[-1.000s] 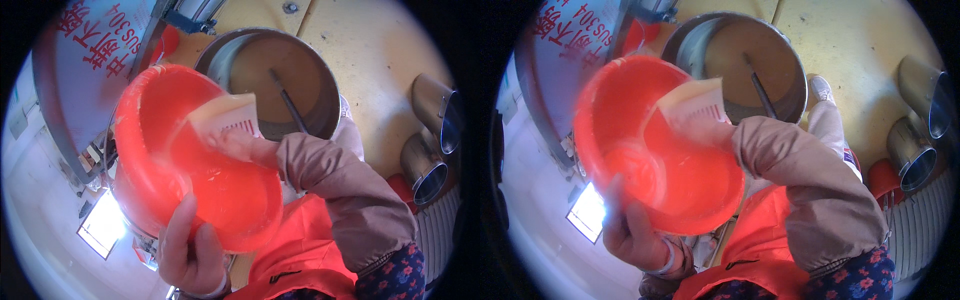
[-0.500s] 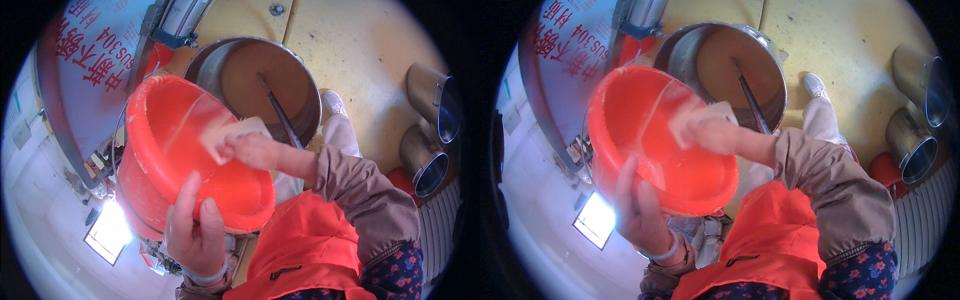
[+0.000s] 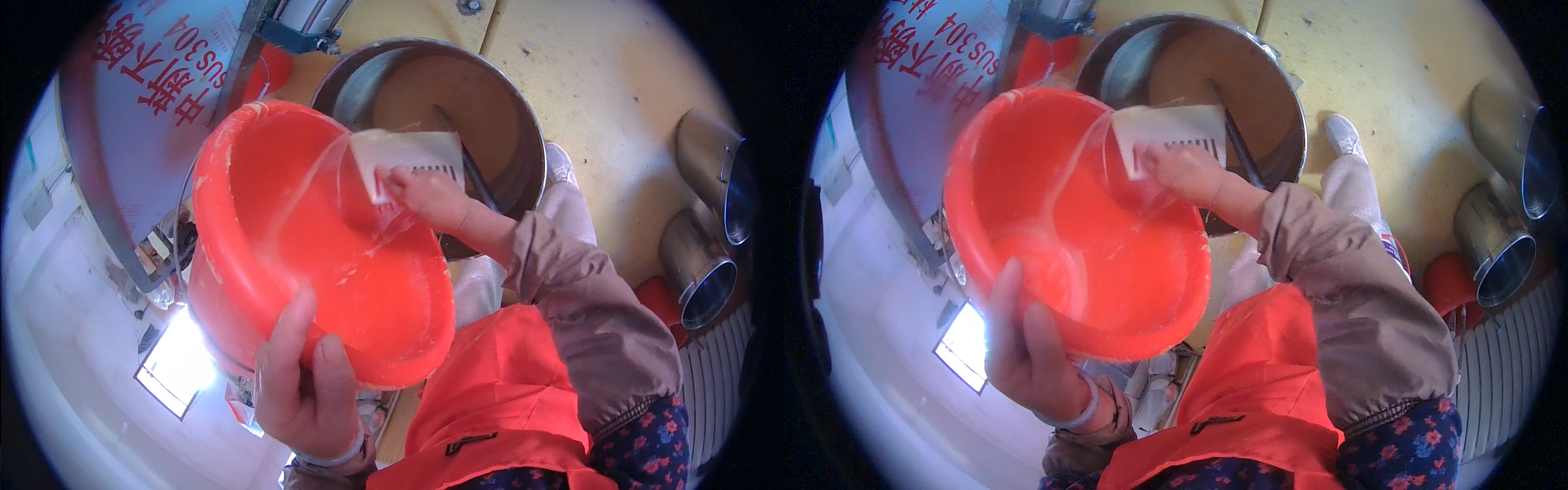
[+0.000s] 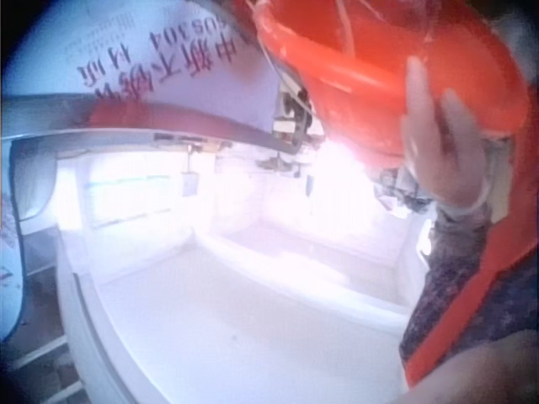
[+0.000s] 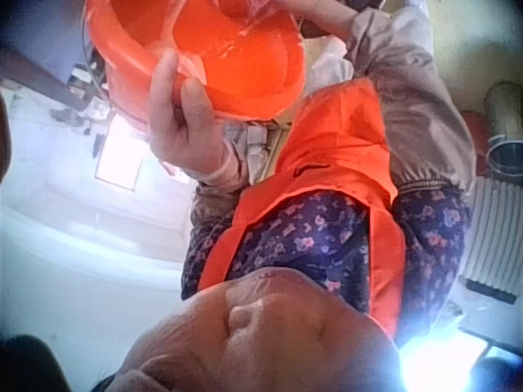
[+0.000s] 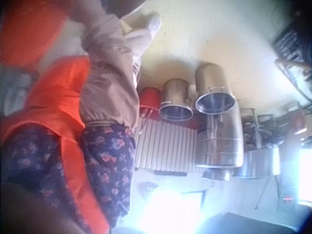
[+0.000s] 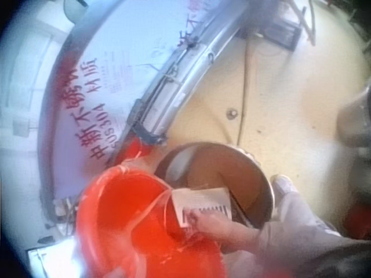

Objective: The person walks through a food processing room, picks up a red bucket containing a white liquid, and pours it into a large metal pot. They then use a scraper to clean the bucket and wipe a large rotating pan with a cloth. Finally, they pick up a small piece of dough from a bucket and roll it between their hands.

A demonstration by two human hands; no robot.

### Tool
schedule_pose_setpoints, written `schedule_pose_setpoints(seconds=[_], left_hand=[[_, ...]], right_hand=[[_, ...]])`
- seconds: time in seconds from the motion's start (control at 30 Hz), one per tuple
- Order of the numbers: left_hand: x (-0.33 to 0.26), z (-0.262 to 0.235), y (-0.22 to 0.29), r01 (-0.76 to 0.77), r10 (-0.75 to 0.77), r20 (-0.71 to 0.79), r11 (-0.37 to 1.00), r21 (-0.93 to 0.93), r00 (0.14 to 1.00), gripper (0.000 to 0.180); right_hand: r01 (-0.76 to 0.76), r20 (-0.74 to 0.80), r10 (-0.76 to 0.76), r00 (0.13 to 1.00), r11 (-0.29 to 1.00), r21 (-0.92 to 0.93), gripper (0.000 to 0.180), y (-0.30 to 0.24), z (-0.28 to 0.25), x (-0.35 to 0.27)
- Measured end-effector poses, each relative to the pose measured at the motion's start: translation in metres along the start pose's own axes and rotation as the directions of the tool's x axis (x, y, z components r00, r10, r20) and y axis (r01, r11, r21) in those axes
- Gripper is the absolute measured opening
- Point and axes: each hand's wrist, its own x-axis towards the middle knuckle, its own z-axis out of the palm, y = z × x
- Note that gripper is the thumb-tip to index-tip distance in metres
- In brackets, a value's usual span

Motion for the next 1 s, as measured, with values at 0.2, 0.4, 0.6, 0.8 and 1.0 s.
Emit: schedule_pose_setpoints(seconds=[0.2,0.4,0.6,0.8,1.0], left_hand=[[-0.004,-0.005,-0.008,0.026,-0.033,-0.069,0.995,-0.092,0.997,0.029],[-0.013,-0.016,-0.013,0.111,-0.126,-0.12,0.985,-0.13,0.985,0.032],[-0.024,-0.01,-0.024,0.138,-0.173,-0.295,0.981,-0.136,0.94,0.034],[-0.024,-0.032,-0.043,-0.015,0.011,-0.055,0.997,-0.07,0.998,0.033],[-0.014,-0.049,-0.048,-0.456,0.377,0.269,0.605,0.653,0.886,0.038]], right_hand=[[0.128,0.009,-0.127,0.992,0.99,-0.057,0.042,-0.031,-0.028,-0.014],[0.348,0.579,-0.428,0.694,0.904,0.25,0.024,-0.109,0.044,-0.003],[0.515,0.621,-0.617,0.484,0.774,0.368,0.017,-0.134,0.184,0.008],[0.539,0.623,-0.522,0.582,0.822,0.185,0.02,-0.105,0.249,0.046],[0.511,0.531,-0.495,0.688,0.85,0.129,0.026,-0.098,0.231,0.08]])
